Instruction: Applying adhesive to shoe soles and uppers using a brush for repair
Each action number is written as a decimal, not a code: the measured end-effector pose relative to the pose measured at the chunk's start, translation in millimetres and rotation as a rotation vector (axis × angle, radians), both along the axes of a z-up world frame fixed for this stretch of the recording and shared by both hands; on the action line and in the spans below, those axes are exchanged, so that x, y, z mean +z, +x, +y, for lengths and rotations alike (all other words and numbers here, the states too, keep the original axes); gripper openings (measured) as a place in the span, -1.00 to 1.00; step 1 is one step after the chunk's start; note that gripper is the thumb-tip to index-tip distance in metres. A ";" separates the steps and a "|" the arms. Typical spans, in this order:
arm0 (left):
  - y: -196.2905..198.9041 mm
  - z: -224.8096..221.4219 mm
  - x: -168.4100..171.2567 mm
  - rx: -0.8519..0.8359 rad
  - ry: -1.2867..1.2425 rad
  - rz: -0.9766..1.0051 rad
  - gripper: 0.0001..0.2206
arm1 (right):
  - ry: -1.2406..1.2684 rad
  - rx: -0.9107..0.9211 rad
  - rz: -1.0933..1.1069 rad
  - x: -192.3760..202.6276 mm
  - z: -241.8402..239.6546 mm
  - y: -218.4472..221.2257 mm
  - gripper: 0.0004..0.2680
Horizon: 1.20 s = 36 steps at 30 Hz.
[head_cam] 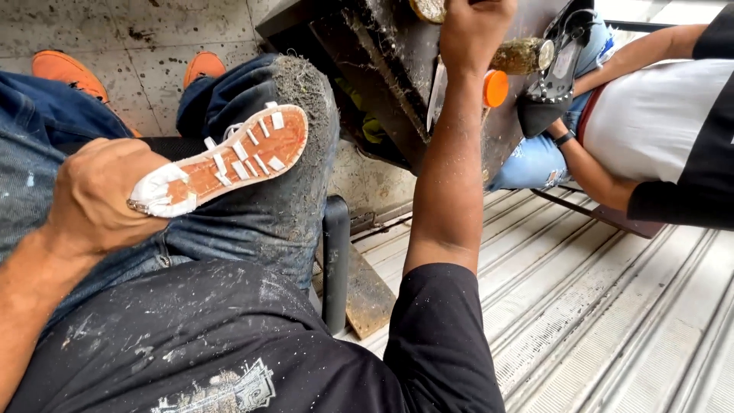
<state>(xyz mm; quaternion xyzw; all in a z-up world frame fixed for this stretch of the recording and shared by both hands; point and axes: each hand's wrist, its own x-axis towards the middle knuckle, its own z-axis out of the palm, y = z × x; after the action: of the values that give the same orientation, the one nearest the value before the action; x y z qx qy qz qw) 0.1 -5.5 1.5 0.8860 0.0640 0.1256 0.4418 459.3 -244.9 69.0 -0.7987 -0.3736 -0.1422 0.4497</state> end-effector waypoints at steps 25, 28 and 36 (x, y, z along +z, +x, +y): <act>8.5 -20.1 21.9 0.065 0.011 -0.172 -0.77 | 0.582 0.396 0.546 59.9 8.4 -143.8 -0.89; 2.3 -27.9 12.4 0.103 0.071 -0.182 -0.63 | 0.477 0.503 0.600 56.1 27.2 -234.6 -0.80; -4.6 -38.2 10.5 0.146 0.171 -0.219 -0.50 | 0.423 0.548 0.513 0.0 33.3 -274.2 -0.81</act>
<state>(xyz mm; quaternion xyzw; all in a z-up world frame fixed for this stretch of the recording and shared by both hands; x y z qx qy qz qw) -4.4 -43.6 12.0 0.8943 0.0685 0.2583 0.3588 185.1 -211.6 69.0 -0.5696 -0.4106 0.1122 0.7032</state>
